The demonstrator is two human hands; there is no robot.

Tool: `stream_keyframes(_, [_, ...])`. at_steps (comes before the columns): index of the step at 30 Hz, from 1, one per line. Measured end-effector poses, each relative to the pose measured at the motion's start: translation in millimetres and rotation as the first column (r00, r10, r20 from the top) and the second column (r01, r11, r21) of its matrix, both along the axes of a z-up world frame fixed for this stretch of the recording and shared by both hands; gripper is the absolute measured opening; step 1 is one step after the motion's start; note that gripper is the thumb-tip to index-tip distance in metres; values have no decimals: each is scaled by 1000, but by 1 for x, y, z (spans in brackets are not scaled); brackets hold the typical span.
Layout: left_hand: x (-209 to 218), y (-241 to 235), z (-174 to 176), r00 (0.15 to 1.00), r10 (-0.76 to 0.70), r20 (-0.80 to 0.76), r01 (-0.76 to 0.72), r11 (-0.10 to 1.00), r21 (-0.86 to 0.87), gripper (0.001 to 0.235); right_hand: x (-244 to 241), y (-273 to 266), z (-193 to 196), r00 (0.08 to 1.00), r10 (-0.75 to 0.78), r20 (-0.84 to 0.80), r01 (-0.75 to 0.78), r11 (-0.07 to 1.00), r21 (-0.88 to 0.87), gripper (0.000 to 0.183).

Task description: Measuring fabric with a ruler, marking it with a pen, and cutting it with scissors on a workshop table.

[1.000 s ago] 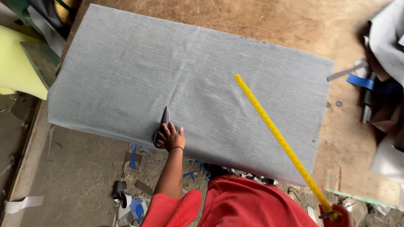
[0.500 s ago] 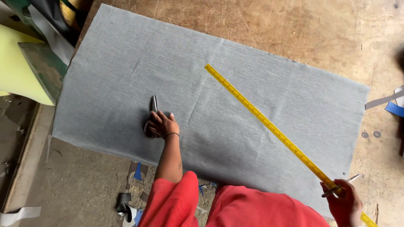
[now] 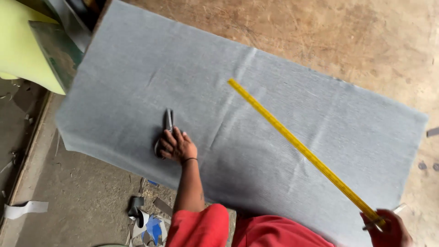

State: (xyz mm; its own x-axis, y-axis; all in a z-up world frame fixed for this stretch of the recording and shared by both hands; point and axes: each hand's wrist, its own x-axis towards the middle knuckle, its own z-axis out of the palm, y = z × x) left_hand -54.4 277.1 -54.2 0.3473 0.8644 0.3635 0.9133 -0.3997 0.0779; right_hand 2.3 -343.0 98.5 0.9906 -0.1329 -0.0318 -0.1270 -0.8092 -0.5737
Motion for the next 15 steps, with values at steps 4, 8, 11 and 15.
stream_keyframes(4, [-25,1,2,999,-27,-19,27,1000,-15,49,14,-46,-57,981,183,66,-161,955,-247,40])
stream_keyframes(8, [-21,3,28,994,52,-100,-84,931,-354,56,49,-57,-78,952,254,-173,-295,912,-286,43])
stream_keyframes(11, [-12,-3,26,991,90,-102,-123,910,-397,59,92,-62,-93,929,348,-130,-371,876,-307,37])
stream_keyframes(15, [37,-59,14,993,-81,92,113,893,-435,69,157,-51,-104,862,470,189,-405,864,-299,32])
